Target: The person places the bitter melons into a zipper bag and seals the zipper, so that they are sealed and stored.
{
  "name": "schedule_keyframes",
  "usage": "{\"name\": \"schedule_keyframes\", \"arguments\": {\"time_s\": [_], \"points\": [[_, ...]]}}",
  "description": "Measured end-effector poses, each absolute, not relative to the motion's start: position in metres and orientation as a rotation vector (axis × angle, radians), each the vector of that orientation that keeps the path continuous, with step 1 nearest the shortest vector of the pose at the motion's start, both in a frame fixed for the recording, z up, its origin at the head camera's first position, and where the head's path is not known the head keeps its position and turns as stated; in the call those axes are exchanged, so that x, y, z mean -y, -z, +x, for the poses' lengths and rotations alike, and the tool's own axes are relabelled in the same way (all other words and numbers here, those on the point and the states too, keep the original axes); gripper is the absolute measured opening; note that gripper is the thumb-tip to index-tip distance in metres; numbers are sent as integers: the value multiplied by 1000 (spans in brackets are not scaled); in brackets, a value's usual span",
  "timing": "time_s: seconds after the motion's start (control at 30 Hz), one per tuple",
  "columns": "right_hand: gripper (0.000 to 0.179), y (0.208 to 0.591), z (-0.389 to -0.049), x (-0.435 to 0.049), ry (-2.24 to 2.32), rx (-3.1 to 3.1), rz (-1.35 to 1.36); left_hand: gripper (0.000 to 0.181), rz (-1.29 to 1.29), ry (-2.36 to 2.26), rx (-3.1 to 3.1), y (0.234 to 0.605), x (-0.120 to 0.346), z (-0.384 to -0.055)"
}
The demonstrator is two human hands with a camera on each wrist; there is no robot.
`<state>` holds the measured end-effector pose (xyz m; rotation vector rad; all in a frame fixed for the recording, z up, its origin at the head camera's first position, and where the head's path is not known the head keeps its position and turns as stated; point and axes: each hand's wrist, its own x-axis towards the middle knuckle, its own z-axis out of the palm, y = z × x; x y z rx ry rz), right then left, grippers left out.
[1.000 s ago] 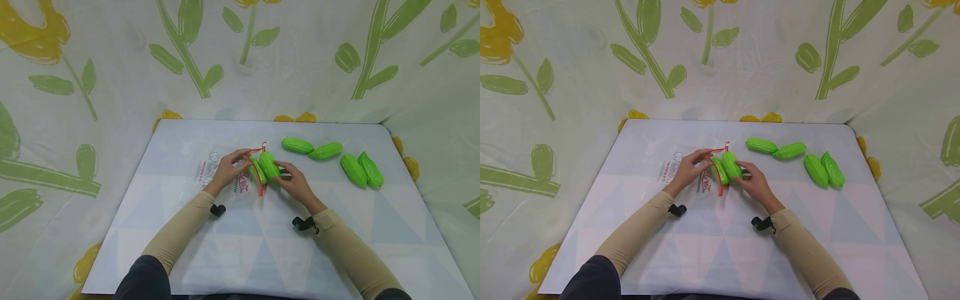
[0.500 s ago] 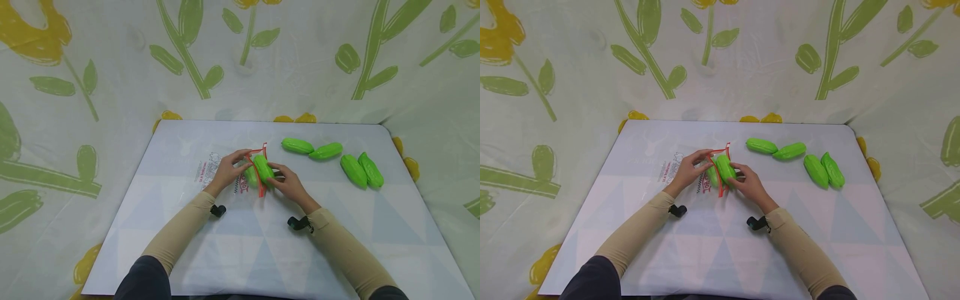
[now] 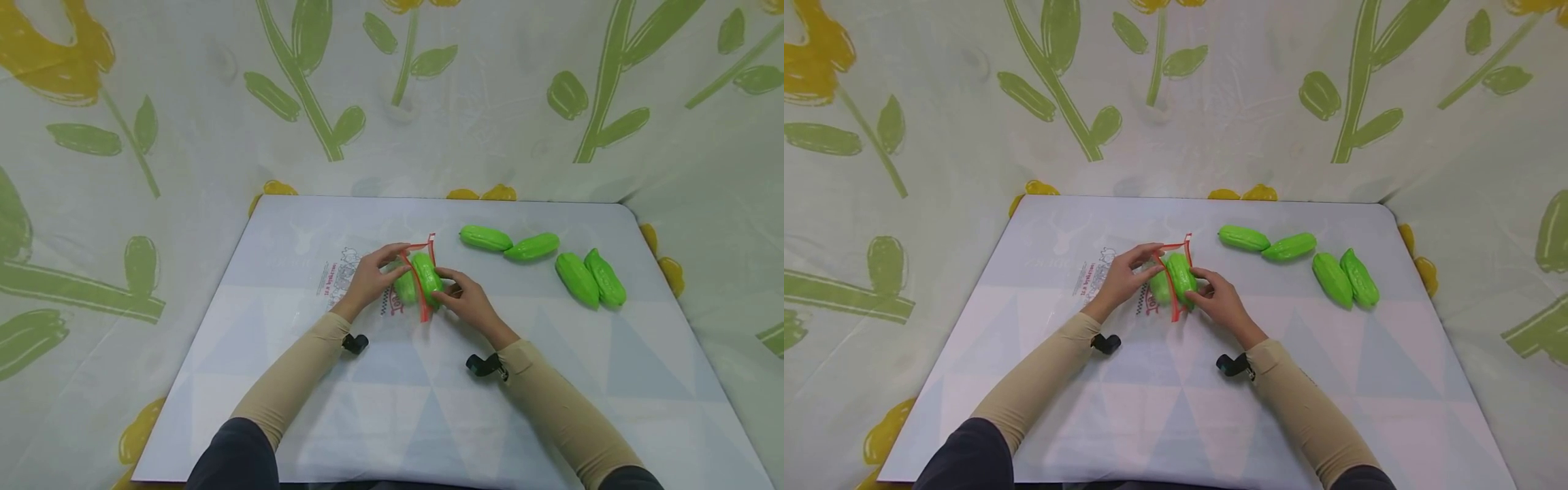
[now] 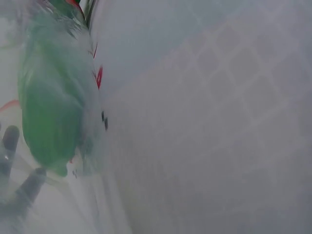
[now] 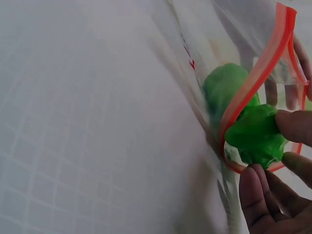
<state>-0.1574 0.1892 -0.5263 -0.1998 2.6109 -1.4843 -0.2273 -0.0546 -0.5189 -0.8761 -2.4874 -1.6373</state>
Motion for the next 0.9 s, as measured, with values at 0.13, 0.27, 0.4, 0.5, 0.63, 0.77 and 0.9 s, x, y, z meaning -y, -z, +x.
{"name": "schedule_keyframes", "arguments": {"time_s": [0.13,0.27,0.4,0.5,0.63,0.77,0.9], "points": [[58,525,-156,-190,1526,-2585,-225,49,-882,1631,2476,518,55,-227],[56,524,-157,-189,1537,-2586,-238,48,-878,1636,2479,517,54,-227],[55,524,-158,-187,1535,-2600,-238,48,-883,1635,2478,517,53,-227],[54,524,-158,-186,1541,-2603,-244,48,-885,1638,2472,517,53,-227],[53,526,-159,-184,1531,-2600,-230,49,-885,1639,2470,518,53,-227],[55,527,-159,-182,1520,-2606,-231,49,-891,1628,2467,518,53,-227],[56,527,-160,-182,1506,-2630,-266,48,-899,1624,2465,518,53,-228]]}}
